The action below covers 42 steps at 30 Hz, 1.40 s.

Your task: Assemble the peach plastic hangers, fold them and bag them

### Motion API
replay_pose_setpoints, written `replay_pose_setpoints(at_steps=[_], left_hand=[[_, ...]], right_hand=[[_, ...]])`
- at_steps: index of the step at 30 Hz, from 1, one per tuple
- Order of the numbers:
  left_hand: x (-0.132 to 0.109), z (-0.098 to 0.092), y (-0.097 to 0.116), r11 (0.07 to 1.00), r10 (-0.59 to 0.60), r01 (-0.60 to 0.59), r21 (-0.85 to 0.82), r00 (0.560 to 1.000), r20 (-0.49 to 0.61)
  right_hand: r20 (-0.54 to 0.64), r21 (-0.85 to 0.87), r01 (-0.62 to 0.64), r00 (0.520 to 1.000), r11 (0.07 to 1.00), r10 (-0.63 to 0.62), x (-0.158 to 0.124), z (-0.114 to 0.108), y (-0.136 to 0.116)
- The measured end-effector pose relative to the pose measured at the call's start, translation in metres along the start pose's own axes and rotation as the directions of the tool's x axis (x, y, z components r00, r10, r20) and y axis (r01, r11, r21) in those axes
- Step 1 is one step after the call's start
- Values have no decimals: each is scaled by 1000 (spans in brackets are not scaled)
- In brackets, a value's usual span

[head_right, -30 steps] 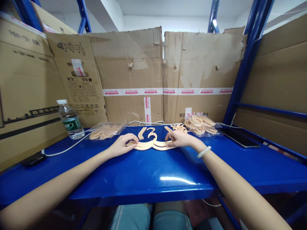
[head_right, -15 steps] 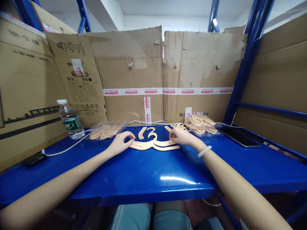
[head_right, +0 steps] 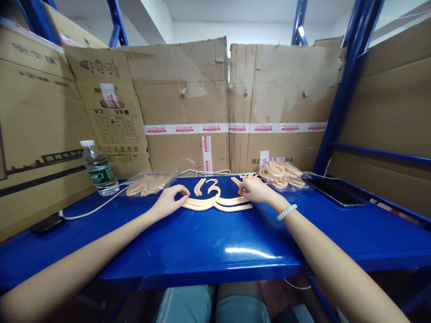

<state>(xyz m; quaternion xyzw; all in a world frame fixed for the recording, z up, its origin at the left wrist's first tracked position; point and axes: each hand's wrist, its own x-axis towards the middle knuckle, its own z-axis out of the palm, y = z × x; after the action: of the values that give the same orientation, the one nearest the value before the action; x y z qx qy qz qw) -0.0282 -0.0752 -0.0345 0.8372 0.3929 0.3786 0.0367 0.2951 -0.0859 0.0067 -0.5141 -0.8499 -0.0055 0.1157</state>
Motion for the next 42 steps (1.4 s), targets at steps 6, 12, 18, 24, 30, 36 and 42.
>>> replay_pose_setpoints(at_steps=[6, 12, 18, 24, 30, 36, 42], left_hand=[[1, -1, -4, 1000, -4, 4, 24, 999, -41], [1, -2, -8, 998, -21, 26, 62, 997, -72], [1, -2, -3, 998, -18, 21, 56, 998, -58], [2, -3, -2, 998, -27, 30, 48, 998, -63], [1, -2, -2, 998, -36, 39, 40, 997, -70], [2, -1, -1, 998, -38, 41, 41, 996, -80], [2, -2, -2, 998, -30, 35, 53, 996, -82]], right_hand=[[-10, -20, 4, 1000, 1000, -4, 0, 1, 2], [-9, -33, -7, 1000, 999, 7, 0, 1, 2], [14, -42, -4, 1000, 999, 4, -1, 0, 1], [16, -40, 2, 1000, 999, -1, -1, 0, 1], [14, -40, 10, 1000, 999, -9, 0, 1, 3], [8, -44, 9, 1000, 999, -8, 0, 1, 2], [10, -48, 8, 1000, 999, -8, -1, 0, 1]])
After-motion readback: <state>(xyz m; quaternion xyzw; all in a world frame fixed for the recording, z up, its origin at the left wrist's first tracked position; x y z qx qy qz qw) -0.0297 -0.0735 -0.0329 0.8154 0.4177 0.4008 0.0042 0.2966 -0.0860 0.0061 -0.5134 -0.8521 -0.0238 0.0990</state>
